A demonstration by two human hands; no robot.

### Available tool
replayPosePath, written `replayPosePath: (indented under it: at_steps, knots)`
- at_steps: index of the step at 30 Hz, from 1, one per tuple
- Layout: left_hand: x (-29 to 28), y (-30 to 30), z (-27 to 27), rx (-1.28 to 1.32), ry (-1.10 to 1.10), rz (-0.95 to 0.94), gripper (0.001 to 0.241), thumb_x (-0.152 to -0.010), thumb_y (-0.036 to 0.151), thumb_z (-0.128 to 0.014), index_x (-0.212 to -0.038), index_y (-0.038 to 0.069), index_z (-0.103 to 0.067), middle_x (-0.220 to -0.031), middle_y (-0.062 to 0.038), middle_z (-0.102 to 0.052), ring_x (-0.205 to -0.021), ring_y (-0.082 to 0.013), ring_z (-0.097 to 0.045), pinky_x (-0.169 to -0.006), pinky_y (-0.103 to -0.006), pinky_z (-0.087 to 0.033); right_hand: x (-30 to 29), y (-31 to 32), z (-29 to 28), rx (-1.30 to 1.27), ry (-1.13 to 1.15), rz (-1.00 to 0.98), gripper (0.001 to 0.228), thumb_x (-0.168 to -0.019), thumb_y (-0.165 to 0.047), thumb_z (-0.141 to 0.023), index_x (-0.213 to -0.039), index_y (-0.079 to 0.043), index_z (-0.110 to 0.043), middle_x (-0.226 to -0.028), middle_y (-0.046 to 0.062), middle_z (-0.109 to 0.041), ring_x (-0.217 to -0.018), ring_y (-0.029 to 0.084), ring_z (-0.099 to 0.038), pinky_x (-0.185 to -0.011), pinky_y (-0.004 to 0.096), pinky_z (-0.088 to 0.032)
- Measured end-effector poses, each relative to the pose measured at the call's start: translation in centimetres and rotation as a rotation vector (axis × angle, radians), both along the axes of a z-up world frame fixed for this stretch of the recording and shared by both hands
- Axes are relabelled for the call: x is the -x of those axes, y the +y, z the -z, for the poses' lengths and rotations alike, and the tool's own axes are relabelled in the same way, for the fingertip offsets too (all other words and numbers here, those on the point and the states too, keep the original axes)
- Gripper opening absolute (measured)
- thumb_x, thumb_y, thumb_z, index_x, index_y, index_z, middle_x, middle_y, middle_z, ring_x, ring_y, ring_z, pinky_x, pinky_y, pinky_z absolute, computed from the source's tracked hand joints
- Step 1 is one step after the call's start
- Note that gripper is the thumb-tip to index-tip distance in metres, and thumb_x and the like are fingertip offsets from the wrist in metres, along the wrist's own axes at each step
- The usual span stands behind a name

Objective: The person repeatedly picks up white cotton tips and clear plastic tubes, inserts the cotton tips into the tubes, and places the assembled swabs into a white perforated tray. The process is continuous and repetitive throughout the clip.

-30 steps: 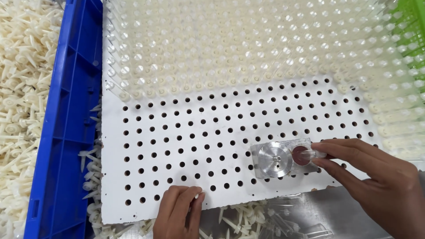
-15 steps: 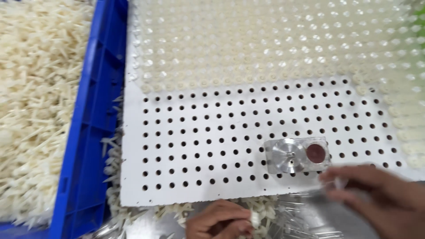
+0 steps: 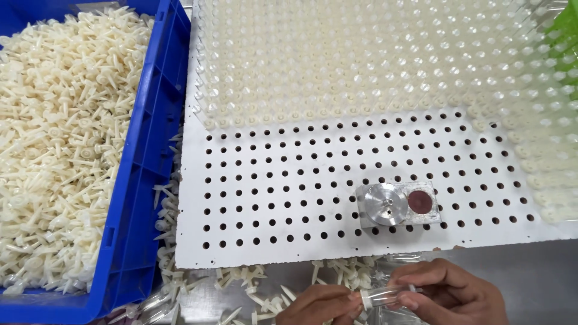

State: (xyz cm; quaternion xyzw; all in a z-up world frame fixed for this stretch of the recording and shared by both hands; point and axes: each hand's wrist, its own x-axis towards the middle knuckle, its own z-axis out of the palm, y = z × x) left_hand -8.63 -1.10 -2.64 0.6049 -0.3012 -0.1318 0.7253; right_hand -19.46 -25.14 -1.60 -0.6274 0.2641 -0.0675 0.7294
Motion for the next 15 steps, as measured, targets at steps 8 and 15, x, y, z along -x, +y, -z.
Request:
replayPosePath:
  at_steps: [8, 15]
  knots:
    - [0.7, -1.3, 1.3, -0.13, -0.261, -0.126, 0.026, -0.093, -0.002, -0.08, -0.117, 0.006, -0.074, -0.103, -0.011, -0.073, -0.086, -0.0138, -0.078, -0.067, -0.0262, -0.066, -0.3, -0.2, 1.8, -0.124, 0.17, 0.063, 0.008, -0.094, 0.006, -0.068, -0.093, 0.013, -0.064, -0.099, 0.031, -0.068, -0.081, 0.039, -0.083, -0.074, 0.051, -0.073]
    - [-2.5, -0.6, 5.2, -0.377, -0.478, -0.268, 0.05, -0.082, 0.015, -0.086, -0.125, 0.008, -0.062, -0.116, -0.012, -0.071, -0.107, -0.0236, -0.076, -0.088, -0.0368, -0.064, -3.9, -7.3, -8.1, 0.687, 0.126, 0.231, 0.024, -0.082, -0.002, -0.076, -0.106, -0.003, -0.077, -0.098, 0.012, -0.079, -0.091, 0.018, -0.076, -0.084, 0.033, -0.061]
